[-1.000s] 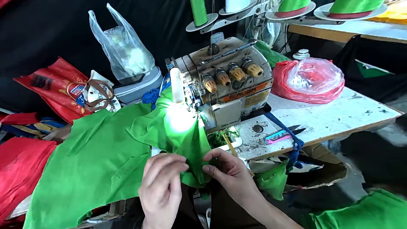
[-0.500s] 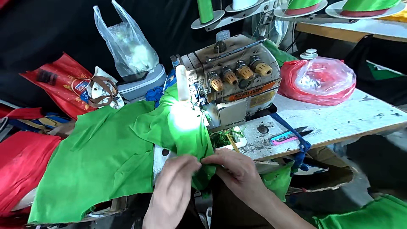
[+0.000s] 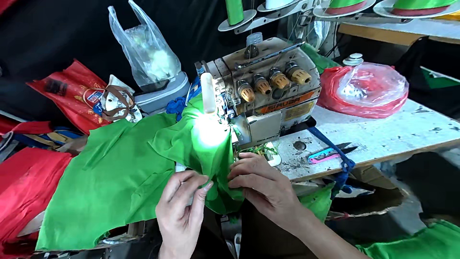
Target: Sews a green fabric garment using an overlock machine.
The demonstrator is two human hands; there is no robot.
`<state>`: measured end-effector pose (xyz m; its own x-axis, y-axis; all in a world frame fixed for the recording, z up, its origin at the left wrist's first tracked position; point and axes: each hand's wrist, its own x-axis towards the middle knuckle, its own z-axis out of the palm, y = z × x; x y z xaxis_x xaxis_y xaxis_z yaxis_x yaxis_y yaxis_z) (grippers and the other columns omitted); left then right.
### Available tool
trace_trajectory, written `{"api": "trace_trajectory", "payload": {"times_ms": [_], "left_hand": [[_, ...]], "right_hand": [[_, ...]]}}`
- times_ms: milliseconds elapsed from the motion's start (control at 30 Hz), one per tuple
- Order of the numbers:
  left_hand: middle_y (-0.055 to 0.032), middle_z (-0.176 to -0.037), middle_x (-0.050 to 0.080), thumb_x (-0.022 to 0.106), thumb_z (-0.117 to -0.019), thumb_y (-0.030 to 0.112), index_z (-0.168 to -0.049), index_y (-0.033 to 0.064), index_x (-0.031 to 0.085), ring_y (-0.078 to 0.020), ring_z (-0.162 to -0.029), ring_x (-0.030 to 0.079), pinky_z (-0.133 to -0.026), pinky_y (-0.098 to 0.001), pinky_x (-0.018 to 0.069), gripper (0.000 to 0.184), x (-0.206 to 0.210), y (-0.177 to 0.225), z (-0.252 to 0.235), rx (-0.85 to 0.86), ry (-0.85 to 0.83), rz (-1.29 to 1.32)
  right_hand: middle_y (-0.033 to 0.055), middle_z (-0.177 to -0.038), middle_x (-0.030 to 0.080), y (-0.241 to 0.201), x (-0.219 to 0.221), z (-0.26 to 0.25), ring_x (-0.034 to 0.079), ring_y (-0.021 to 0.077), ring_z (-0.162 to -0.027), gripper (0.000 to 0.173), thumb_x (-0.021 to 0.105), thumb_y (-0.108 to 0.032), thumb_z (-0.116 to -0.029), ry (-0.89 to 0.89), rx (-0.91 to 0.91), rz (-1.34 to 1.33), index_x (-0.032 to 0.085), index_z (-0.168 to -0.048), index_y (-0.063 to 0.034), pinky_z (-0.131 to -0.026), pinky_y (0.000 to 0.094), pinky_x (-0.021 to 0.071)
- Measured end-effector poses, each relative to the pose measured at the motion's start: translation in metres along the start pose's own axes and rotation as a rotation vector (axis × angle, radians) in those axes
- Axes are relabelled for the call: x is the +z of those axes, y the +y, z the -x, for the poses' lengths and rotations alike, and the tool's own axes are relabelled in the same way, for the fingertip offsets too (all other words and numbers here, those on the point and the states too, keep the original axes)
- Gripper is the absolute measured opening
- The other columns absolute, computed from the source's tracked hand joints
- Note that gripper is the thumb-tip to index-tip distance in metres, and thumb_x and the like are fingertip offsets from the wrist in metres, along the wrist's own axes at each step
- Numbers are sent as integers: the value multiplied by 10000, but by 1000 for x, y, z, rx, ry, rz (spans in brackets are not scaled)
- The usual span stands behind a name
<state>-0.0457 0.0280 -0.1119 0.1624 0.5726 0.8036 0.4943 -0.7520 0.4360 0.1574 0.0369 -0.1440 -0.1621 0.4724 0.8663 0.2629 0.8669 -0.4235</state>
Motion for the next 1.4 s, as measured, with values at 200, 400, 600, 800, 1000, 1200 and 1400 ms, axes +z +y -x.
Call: {"api": "trace_trajectory", "payload": {"times_ms": [200,400,600,800,1000,1200,1400], "left_hand": [[43,-1131,676,606,-1032,183,-1011,123,704,-13,-1057,648,-876,-157,557,117,4,3,-2,98,-1,-19],[56,-1116,670,617,-1012,145,-946,133,699,-23,-1072,634,-901,-166,547,106,8,4,-1,143,-5,5],[29,-1096,660,593,-1018,104,-959,122,682,-64,-1093,617,-963,-216,516,108,8,1,1,259,-65,-34],[54,-1036,659,639,-1010,177,-990,152,662,-45,-1056,635,-949,-214,532,39,1,-4,5,153,-93,-48],[96,-1060,694,658,-994,343,-1164,225,693,-26,-988,668,-886,-224,571,210,4,4,10,-340,-264,422],[55,-975,707,617,-1021,289,-1117,183,711,-20,-898,672,-838,-209,569,172,25,15,11,-510,-146,615],[25,-987,710,689,-976,200,-1085,173,756,-47,-885,676,-821,-220,581,131,14,11,7,-482,-46,590]], "right_hand": [[9,-1000,690,-3,-6,-22,641,113,-1124,100,649,-157,-996,28,-10,-81,709,-979,-79,-1119,325,464],[-26,-917,656,-2,-10,-31,614,21,-866,257,642,-209,-992,-125,138,-64,708,-1195,-66,-808,146,520],[-32,-899,645,2,-10,-28,615,26,-851,134,634,-142,-981,-220,157,-105,748,-1028,-90,-784,162,520],[5,-953,663,5,-12,-16,655,39,-941,60,658,-117,-973,-1,126,-167,676,-957,-62,-842,162,561],[12,-997,630,2,-6,-7,623,58,-1025,72,623,-139,-1010,39,56,-48,656,-980,-81,-918,171,531],[29,-989,646,0,10,-5,635,107,-1057,56,634,-135,-1007,80,-31,75,658,-1008,-84,-998,246,519],[26,-1024,665,-3,1,-8,639,124,-1118,77,642,-152,-1008,66,-31,-10,654,-994,-78,-1031,274,525]]}}
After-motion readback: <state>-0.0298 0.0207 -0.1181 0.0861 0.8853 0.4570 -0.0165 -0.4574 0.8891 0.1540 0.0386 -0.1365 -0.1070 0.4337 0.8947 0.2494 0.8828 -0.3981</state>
